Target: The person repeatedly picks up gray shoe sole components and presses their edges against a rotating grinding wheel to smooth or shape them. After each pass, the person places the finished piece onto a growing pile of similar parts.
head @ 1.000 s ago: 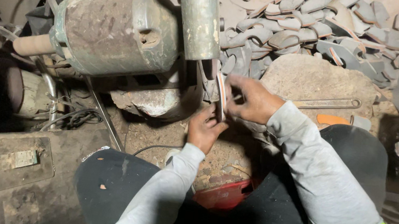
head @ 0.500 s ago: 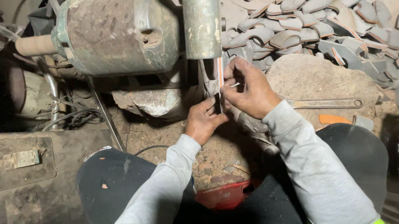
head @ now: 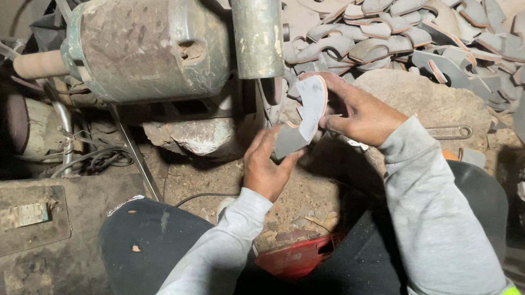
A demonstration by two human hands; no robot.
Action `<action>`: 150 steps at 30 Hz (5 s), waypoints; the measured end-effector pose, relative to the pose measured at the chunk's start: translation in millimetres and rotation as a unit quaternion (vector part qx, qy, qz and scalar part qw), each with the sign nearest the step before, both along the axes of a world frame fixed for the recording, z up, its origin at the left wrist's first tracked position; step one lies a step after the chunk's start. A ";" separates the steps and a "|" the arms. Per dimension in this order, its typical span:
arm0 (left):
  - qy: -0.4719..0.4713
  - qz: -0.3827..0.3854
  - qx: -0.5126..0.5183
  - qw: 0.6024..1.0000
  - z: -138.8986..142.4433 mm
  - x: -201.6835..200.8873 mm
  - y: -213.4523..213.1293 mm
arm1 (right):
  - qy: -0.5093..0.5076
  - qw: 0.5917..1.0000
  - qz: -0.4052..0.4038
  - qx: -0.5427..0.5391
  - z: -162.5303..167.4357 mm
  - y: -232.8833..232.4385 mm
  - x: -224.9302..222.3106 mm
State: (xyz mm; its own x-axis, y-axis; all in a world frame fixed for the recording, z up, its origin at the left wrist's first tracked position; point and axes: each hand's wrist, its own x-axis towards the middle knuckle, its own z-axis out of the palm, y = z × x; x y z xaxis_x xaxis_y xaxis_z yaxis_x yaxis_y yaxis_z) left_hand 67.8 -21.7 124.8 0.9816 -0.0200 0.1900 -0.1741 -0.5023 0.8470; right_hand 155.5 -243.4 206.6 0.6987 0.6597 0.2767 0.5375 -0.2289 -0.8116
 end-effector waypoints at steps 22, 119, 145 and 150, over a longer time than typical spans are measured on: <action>0.063 0.043 -0.033 0.997 15.6 20.2 -6.7 | 0.309 0.927 -0.123 0.176 -37.4 24.4 4.2; 0.196 -0.135 -0.459 0.856 4.5 31.8 11.8 | 0.172 0.955 -0.176 0.163 -15.0 49.5 1.6; 0.180 -0.143 -0.454 0.861 1.9 33.9 16.5 | 0.174 0.958 -0.169 0.154 -11.1 45.2 2.5; 0.188 -0.143 -0.454 0.859 6.6 35.1 16.8 | 0.199 0.952 -0.168 0.158 -11.0 48.0 6.7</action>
State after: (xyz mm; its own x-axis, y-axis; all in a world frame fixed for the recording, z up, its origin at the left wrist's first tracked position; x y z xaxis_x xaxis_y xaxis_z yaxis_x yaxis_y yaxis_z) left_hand 102.9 -4.9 131.4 0.9565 -0.2820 -0.0754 0.1921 0.4136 0.8900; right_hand 162.2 -195.4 195.6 0.9470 0.3071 0.0941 0.1129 -0.0439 -0.9926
